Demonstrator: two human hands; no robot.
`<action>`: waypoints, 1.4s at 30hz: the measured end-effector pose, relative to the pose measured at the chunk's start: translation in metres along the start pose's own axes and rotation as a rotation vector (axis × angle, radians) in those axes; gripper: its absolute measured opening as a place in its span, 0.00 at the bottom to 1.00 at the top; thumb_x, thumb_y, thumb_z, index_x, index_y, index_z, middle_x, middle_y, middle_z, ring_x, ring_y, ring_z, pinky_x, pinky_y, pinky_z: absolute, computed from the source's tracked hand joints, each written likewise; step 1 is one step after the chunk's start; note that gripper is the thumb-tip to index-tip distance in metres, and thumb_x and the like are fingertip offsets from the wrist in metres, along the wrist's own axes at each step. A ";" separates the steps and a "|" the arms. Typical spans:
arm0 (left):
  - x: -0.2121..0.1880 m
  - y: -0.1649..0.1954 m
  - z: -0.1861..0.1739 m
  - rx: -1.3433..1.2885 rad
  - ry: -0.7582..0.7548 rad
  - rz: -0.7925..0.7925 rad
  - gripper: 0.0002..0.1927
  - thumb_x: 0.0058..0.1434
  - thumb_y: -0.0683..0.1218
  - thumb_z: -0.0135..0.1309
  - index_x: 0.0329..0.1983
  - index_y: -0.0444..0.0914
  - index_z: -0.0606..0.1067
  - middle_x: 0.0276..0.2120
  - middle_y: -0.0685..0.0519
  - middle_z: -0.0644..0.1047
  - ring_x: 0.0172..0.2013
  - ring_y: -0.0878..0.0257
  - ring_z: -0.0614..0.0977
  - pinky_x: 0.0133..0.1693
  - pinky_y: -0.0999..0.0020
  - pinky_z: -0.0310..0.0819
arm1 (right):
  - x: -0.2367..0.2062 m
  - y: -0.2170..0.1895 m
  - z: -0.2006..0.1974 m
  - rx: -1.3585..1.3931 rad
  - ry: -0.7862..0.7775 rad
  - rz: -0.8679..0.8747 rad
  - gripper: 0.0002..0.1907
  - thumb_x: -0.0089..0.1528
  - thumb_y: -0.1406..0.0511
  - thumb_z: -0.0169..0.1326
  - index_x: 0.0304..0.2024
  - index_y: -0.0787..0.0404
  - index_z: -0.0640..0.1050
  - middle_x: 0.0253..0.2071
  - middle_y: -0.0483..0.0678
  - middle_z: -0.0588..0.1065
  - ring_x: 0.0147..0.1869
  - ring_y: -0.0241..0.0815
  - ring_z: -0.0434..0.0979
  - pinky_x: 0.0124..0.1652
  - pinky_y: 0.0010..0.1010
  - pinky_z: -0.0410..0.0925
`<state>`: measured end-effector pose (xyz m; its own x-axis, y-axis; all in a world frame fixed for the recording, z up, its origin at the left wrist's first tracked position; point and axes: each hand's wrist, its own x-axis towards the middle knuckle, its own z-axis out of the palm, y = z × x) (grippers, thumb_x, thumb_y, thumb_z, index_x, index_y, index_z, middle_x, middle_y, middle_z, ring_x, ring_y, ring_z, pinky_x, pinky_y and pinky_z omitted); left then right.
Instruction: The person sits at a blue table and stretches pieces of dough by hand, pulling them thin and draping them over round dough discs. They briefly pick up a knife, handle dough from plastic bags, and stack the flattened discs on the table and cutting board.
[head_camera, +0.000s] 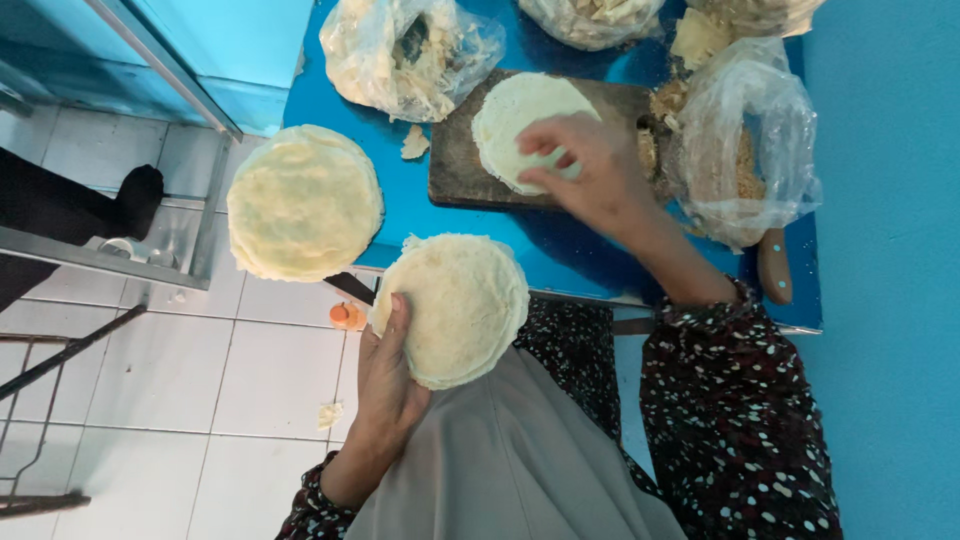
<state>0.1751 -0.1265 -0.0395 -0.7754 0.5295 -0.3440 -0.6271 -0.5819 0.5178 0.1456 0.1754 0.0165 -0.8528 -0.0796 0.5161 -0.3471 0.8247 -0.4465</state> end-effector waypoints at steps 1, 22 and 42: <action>0.001 0.000 0.000 -0.004 0.006 -0.003 0.32 0.68 0.55 0.51 0.67 0.31 0.64 0.61 0.41 0.74 0.58 0.50 0.79 0.56 0.52 0.78 | 0.000 -0.003 0.005 0.019 -0.032 -0.015 0.18 0.61 0.69 0.68 0.53 0.58 0.77 0.44 0.47 0.80 0.46 0.40 0.82 0.40 0.29 0.76; 0.024 -0.024 0.033 -0.122 -0.351 -0.001 0.40 0.73 0.69 0.34 0.78 0.39 0.54 0.69 0.46 0.66 0.67 0.51 0.69 0.65 0.52 0.64 | -0.077 -0.115 0.028 0.472 -0.109 0.173 0.14 0.61 0.70 0.66 0.48 0.59 0.77 0.43 0.45 0.81 0.42 0.34 0.84 0.38 0.24 0.76; 0.008 -0.043 0.042 0.685 -0.374 0.483 0.43 0.69 0.35 0.46 0.83 0.38 0.40 0.77 0.45 0.57 0.70 0.57 0.67 0.68 0.64 0.63 | -0.111 -0.111 0.055 0.503 0.180 0.241 0.40 0.53 0.65 0.69 0.63 0.62 0.63 0.60 0.55 0.67 0.65 0.47 0.71 0.56 0.36 0.70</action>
<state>0.1987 -0.0712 -0.0314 -0.7926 0.5585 0.2448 0.0326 -0.3622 0.9315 0.2569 0.0619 -0.0313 -0.8663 0.2101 0.4531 -0.3313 0.4371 -0.8362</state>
